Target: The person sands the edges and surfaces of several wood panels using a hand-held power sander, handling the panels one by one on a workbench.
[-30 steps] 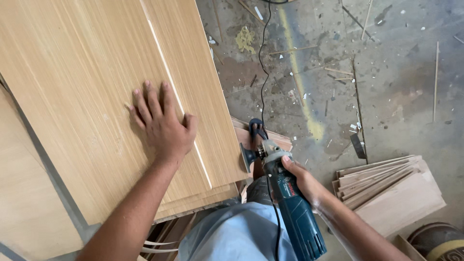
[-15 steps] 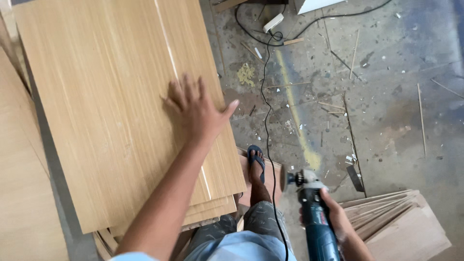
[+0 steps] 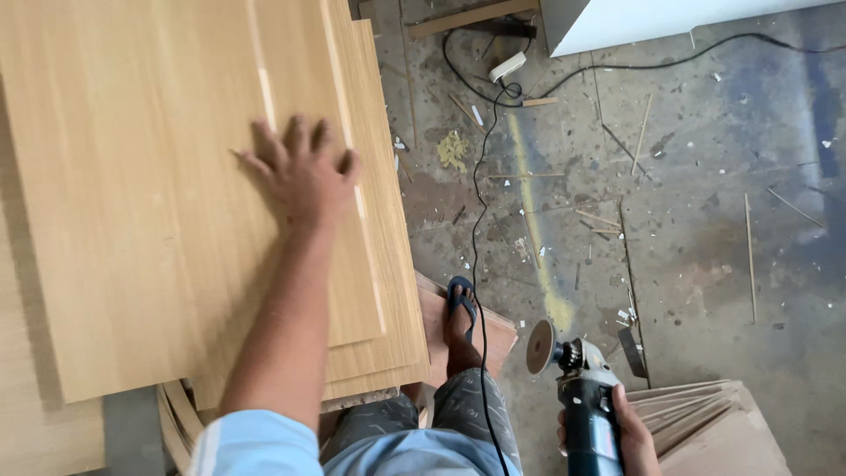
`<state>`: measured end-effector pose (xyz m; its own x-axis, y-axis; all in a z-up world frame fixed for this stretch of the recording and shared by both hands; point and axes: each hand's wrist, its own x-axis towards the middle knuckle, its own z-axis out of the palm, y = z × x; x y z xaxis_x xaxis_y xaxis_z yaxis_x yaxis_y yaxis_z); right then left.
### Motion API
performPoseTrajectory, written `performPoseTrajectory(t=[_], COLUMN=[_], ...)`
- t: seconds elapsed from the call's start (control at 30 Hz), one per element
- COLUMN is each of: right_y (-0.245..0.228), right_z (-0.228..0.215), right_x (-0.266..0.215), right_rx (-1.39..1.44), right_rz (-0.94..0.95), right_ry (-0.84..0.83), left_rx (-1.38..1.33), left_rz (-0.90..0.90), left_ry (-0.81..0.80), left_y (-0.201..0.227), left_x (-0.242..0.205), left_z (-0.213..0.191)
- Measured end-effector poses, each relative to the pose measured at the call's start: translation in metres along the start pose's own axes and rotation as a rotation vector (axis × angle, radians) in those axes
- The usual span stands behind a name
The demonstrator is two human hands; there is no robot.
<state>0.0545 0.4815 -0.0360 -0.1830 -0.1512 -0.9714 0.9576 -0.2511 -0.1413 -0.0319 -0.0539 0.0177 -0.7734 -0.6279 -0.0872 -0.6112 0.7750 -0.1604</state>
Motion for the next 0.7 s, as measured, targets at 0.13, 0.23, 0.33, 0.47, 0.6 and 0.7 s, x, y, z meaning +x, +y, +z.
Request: performPoseTrajectory(t=[0.13, 0.23, 0.33, 0.47, 0.6, 0.7], right_y=[0.008, 0.011, 0.013, 0.010, 0.012, 0.019], right_z=[-0.006, -0.004, -0.014, 0.007, -0.009, -0.040], right_x=[0.005, 0.002, 0.017, 0.008, 0.020, 0.039], right_rx=[0.021, 0.059, 0.075, 0.106, 0.085, 0.100], right_rz=[-0.006, 0.011, 0.034, 0.069, 0.084, 0.148], right_ry=[-0.009, -0.015, -0.062, 0.029, -0.060, -0.058], left_rx=[-0.052, -0.122, 0.019, -0.307, -0.255, -0.160], left_rz=[0.061, 0.140, 0.291, 1.082, 1.469, 1.471], left_ry=[0.116, 0.272, 0.323, -0.022, 0.055, 0.019], left_y=[-0.044, -0.054, -0.034, 0.009, 0.021, 0.038], left_x=[0.016, 0.011, -0.009, -0.043, -0.071, -0.072], left_z=[0.047, 0.061, 0.028, 0.019, 0.075, 0.082])
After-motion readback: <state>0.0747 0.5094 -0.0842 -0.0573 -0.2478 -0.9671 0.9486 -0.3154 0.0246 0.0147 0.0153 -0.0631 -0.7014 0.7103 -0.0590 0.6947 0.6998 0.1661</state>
